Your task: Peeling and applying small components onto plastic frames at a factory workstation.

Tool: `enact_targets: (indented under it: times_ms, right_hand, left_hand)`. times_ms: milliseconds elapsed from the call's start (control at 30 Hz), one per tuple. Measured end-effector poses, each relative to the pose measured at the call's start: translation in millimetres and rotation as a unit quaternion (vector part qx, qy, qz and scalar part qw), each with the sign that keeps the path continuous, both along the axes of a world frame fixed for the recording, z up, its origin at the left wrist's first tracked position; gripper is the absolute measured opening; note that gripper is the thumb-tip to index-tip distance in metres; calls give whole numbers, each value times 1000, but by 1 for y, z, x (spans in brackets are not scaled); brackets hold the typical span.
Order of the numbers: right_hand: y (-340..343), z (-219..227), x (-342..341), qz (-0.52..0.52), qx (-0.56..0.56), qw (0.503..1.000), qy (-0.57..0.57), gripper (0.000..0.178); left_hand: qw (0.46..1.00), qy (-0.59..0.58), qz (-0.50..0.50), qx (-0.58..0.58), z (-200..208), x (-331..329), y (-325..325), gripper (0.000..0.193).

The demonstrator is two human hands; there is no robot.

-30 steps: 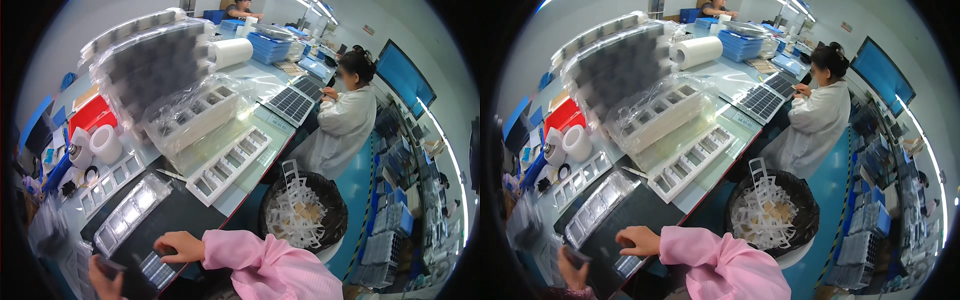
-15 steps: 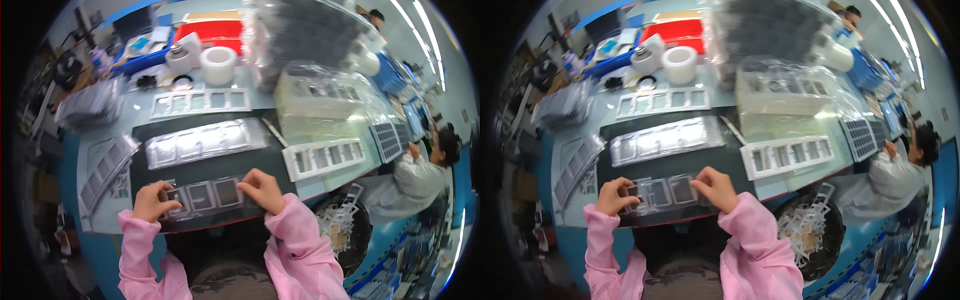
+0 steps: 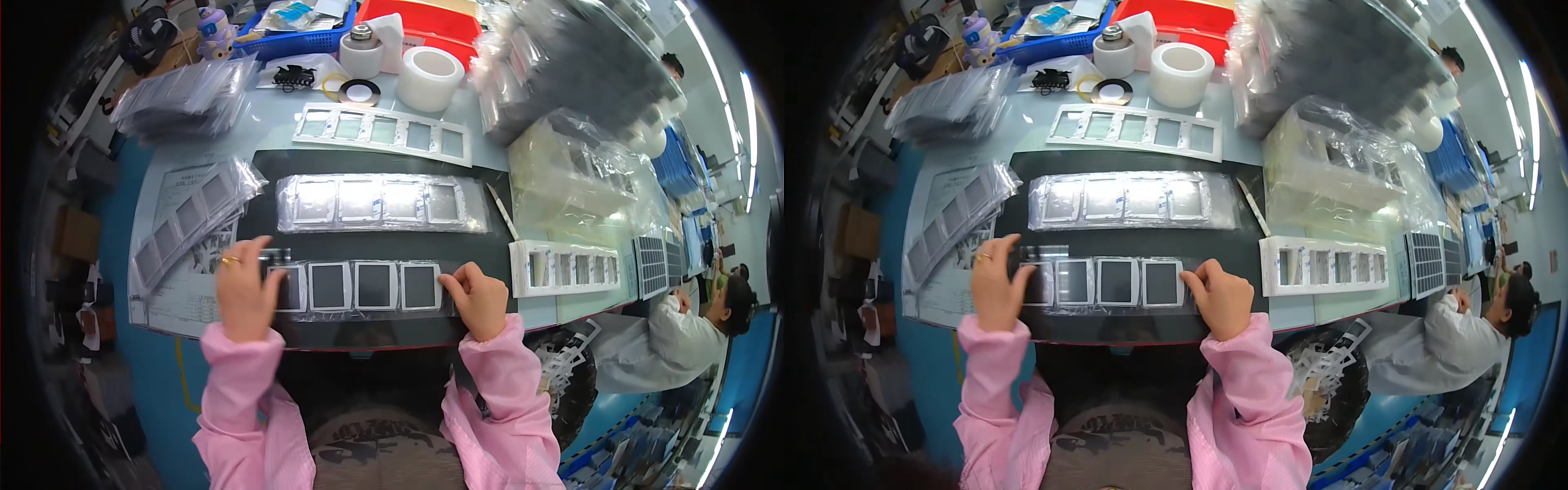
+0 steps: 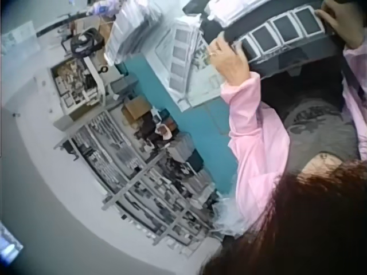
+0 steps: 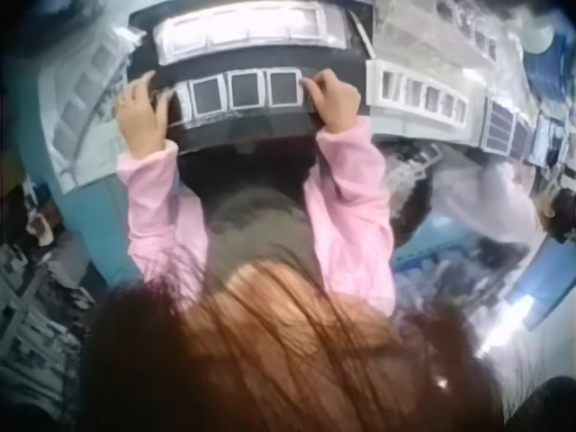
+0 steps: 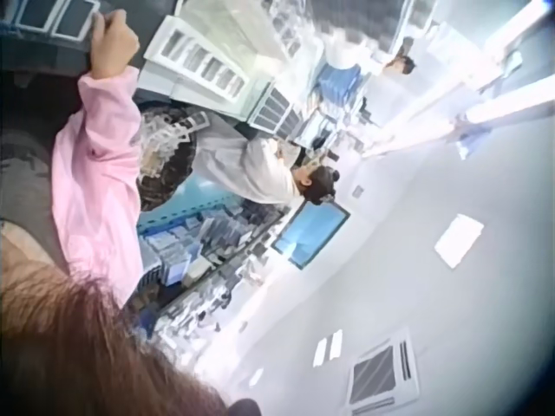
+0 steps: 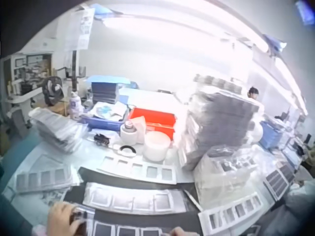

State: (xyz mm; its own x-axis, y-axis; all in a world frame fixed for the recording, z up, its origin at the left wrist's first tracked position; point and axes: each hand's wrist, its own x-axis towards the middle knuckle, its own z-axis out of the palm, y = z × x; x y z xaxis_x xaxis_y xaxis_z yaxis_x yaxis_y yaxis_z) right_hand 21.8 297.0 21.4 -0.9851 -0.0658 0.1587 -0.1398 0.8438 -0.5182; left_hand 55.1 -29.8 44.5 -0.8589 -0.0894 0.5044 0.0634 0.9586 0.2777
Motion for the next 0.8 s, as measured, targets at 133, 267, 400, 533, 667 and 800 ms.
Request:
enact_targets:
  times_ms: [133,267,400,533,667,800]
  right_hand:
    - [-4,-3,1,25,-24,999,5,25]
    - [8,-1,4,13,-44,999,8,22]
    - [33,8,19,39,-86,993,-75,20]
    - [43,16,31,75,-116,982,-131,15]
    - [47,14,33,109,-151,980,-70,8]
    - [47,10,36,135,-153,979,-22,18]
  left_hand:
    - [937,-91,-289,172,-7,11,102,64]
    - [922,-186,-333,61,-22,15,148,76]
    - [923,-207,-324,13,-27,15,152,83]
    - [922,-215,-323,9,-23,14,156,74]
    - [924,-212,-320,8,-24,12,159,71]
    - [927,-205,-314,25,-18,11,162,66]
